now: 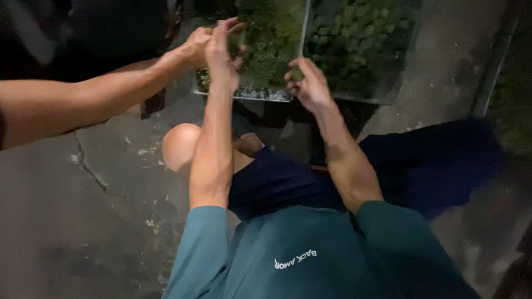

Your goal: The person sorts through green leafy produce in a container by hand, picking up small bundles and placing them into an adjacent container.

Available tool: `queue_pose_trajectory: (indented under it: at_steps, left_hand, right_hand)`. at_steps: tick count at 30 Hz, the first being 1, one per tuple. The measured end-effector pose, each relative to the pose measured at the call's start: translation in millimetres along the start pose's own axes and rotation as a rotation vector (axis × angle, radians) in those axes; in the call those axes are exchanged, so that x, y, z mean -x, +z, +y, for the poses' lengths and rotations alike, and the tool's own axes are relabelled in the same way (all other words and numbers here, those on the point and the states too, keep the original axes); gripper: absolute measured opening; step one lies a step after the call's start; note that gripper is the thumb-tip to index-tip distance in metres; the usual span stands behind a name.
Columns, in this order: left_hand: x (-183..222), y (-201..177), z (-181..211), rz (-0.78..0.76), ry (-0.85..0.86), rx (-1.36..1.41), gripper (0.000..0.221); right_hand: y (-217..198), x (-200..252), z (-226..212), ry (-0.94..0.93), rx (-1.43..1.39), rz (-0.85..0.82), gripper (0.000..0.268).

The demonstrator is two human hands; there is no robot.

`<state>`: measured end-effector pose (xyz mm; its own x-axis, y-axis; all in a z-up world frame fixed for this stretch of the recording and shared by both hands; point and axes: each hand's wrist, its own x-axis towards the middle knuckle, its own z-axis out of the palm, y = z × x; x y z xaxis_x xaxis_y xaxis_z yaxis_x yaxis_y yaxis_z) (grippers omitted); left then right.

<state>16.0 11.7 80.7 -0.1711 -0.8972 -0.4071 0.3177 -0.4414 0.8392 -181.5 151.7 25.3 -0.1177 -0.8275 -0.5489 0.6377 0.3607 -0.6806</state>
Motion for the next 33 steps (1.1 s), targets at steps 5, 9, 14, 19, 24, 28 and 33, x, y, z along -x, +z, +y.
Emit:
queue_pose_trajectory:
  at_steps: [5, 9, 14, 19, 24, 28, 33]
  left_hand:
    - [-24, -23, -34, -0.08, 0.025, 0.015, 0.044]
    - [-33, -22, -98, 0.045, -0.139, -0.533, 0.052]
    - [-23, 63, -198, -0.113, -0.447, -0.419, 0.062]
    - [-5, 90, -162, -0.448, -0.238, -0.994, 0.085]
    - [36, 43, 2, -0.547, -0.085, -1.325, 0.063]
    - [72, 34, 91, -0.369, 0.265, -1.154, 0.049]
    - [107, 22, 133, -0.128, 0.437, -1.136, 0.043]
  right_hand:
    - [-25, -40, 82, -0.011, 0.255, 0.114, 0.048]
    - [-93, -74, 128, -0.09, 0.569, 0.191, 0.047]
    - [-215, -85, 115, -0.088, 0.494, 0.445, 0.044]
    - [-230, -64, 80, -0.198, 0.786, 0.705, 0.041]
    - [-104, -104, 111, -0.1, 1.268, 0.17, 0.035]
    - [-20, -160, 137, -0.137, 1.653, -0.296, 0.054]
    - [1, -268, 181, -0.439, 1.861, -0.285, 0.059]
